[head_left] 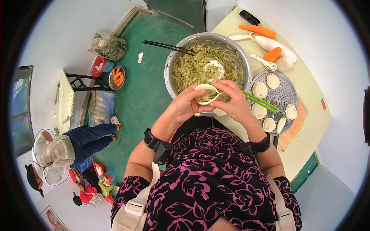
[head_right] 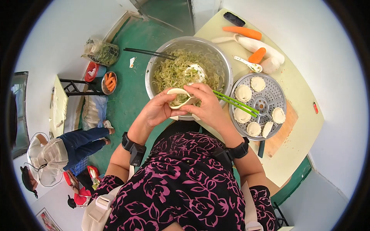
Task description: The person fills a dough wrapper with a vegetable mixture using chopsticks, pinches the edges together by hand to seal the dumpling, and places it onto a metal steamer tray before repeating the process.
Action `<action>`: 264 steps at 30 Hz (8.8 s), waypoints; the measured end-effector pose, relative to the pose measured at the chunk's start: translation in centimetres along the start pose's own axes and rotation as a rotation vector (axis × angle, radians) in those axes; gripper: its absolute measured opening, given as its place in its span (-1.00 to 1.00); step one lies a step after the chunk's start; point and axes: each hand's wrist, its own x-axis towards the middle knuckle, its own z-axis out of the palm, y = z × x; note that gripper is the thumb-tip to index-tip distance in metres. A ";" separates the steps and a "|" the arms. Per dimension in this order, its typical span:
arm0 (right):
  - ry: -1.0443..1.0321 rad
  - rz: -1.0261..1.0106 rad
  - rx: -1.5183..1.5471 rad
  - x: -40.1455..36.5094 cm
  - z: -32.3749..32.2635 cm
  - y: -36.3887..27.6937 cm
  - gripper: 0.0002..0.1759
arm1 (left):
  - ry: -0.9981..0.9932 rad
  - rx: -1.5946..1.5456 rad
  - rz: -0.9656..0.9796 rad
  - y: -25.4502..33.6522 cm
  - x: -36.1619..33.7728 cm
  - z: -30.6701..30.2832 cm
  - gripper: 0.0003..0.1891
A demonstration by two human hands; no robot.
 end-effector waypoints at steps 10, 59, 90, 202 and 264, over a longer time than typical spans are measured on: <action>0.001 0.133 0.180 -0.3 0.4 -0.4 -0.48 | 0.125 0.176 -0.005 -0.1 0.7 0.3 -0.83; 0.102 -0.012 0.084 -0.7 0.6 0.8 -0.79 | 0.053 0.266 -0.094 -0.3 0.7 0.2 -0.68; 0.045 -0.151 -0.183 0.4 0.4 0.9 -0.66 | 0.135 0.480 -0.029 1.1 1.1 0.8 -0.71; 0.292 -0.004 0.063 1.5 1.3 -0.8 -0.80 | 0.120 1.013 0.460 -0.6 2.3 0.7 -0.62; 0.360 0.239 -0.153 1.6 0.6 0.4 -0.57 | -0.010 0.576 0.086 -0.9 4.1 -3.3 -0.66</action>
